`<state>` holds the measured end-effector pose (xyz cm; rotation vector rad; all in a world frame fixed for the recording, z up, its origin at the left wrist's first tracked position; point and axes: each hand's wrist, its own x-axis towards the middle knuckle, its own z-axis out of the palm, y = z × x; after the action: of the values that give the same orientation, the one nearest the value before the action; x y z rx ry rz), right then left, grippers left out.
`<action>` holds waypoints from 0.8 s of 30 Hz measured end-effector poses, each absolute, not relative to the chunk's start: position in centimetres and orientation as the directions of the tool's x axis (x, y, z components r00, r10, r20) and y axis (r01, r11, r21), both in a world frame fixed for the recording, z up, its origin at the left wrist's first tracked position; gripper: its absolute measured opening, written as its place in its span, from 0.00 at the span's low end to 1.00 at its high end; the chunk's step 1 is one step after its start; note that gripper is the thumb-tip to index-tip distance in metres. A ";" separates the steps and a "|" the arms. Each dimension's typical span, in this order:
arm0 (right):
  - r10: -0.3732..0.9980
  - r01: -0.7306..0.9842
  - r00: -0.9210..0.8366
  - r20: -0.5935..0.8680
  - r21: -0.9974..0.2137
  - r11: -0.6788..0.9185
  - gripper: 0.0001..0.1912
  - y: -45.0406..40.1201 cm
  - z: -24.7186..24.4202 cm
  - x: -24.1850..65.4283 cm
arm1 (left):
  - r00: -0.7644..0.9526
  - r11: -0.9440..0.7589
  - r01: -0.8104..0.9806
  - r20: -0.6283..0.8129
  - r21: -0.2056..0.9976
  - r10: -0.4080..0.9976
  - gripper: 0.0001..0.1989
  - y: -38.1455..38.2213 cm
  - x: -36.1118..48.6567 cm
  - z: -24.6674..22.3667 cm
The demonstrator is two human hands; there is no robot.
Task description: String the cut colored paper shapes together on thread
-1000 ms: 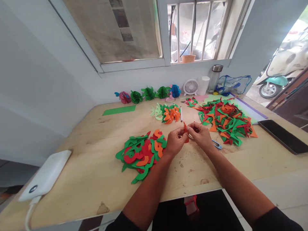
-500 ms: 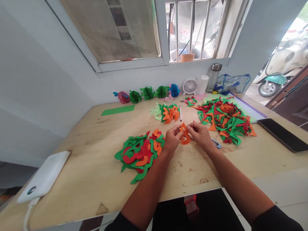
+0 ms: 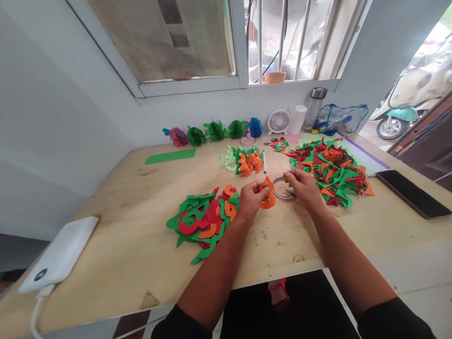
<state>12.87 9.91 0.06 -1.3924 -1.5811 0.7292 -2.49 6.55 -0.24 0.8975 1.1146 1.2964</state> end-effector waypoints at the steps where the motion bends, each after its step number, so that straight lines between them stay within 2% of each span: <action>1: 0.962 0.543 0.071 0.264 -0.819 0.184 0.14 10.2 0.2 13.4 | -0.064 0.104 -0.265 -0.125 0.959 0.990 0.10 6.6 -2.5 -0.4; 3: 0.947 0.723 0.125 0.295 -0.681 0.117 0.13 10.6 0.3 14.5 | -0.061 0.130 -0.258 -0.151 0.957 0.987 0.10 6.7 -2.4 -0.6; 5: 0.959 0.836 0.102 0.265 -0.545 0.062 0.12 10.8 0.4 15.3 | -0.051 0.159 -0.242 -0.176 0.957 0.983 0.09 6.8 -2.3 -0.7; 9: 0.993 0.921 -0.004 0.116 -0.385 0.049 0.11 10.8 0.4 15.9 | -0.050 0.163 -0.218 -0.178 0.962 0.983 0.07 6.9 -2.2 -1.0; 15: 0.994 0.957 -0.104 -0.013 -0.275 0.097 0.12 10.7 0.6 16.0 | -0.026 0.153 -0.226 -0.163 0.962 0.986 0.06 6.9 -2.2 -1.3; 24: 0.989 0.960 -0.140 -0.047 -0.250 0.124 0.14 10.6 0.5 15.9 | 0.019 0.184 -0.207 -0.184 0.961 0.983 0.05 6.4 -1.7 -0.7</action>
<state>15.86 10.56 0.47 -1.9686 -2.2542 0.3342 -1.72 6.44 -0.73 0.9216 1.1375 1.1639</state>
